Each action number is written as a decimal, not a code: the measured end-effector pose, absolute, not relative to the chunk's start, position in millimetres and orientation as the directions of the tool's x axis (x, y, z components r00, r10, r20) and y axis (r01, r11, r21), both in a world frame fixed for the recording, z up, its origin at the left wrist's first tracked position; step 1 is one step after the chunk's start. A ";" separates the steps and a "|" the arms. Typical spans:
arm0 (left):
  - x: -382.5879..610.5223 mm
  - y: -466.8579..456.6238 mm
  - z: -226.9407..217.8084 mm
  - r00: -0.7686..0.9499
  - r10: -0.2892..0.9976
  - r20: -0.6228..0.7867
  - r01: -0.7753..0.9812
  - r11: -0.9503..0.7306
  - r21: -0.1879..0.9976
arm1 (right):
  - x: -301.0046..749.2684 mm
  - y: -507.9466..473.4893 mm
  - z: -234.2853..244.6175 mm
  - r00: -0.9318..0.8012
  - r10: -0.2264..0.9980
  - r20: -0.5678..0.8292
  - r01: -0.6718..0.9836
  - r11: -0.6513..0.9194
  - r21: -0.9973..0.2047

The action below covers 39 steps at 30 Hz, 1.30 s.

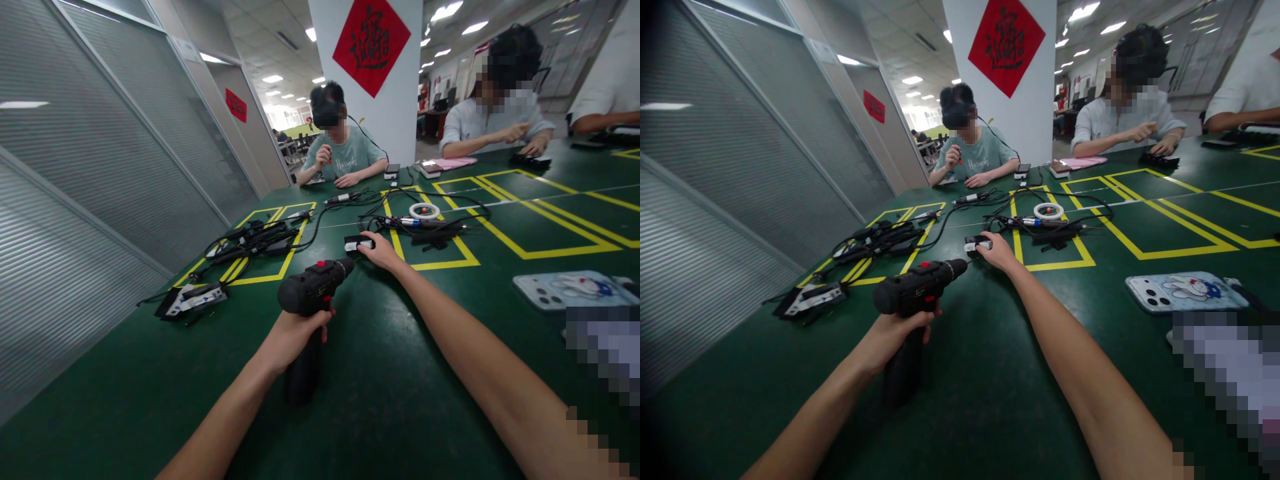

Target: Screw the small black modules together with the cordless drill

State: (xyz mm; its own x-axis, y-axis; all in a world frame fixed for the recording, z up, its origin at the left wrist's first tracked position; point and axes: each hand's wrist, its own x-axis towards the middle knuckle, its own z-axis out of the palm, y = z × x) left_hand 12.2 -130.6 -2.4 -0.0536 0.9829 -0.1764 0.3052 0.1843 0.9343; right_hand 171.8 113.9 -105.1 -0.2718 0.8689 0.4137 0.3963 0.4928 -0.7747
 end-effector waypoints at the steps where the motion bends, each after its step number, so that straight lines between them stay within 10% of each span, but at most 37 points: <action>1: 11.8 -132.8 -1.9 -0.039 0.984 -0.176 0.342 0.179 0.923 | 173.1 116.6 -104.9 -0.278 0.877 0.391 0.372 0.474 -0.798; 8: 29.4 -146.1 -0.1 0.050 0.997 -0.055 0.587 0.015 0.809 | 188.3 140.3 -105.7 -0.227 0.968 0.110 -0.059 0.099 -0.993; 22: 47.0 -149.1 -11.7 0.422 0.897 -0.133 0.865 -0.354 0.354 | 222.5 136.1 -98.0 -0.399 0.909 -0.121 -0.440 -0.305 -0.845; 39: 28.4 -131.9 19.8 0.567 0.815 -0.121 0.748 -0.448 0.490 | 228.2 144.0 -105.7 -0.403 0.893 -0.202 -0.479 -0.394 -0.784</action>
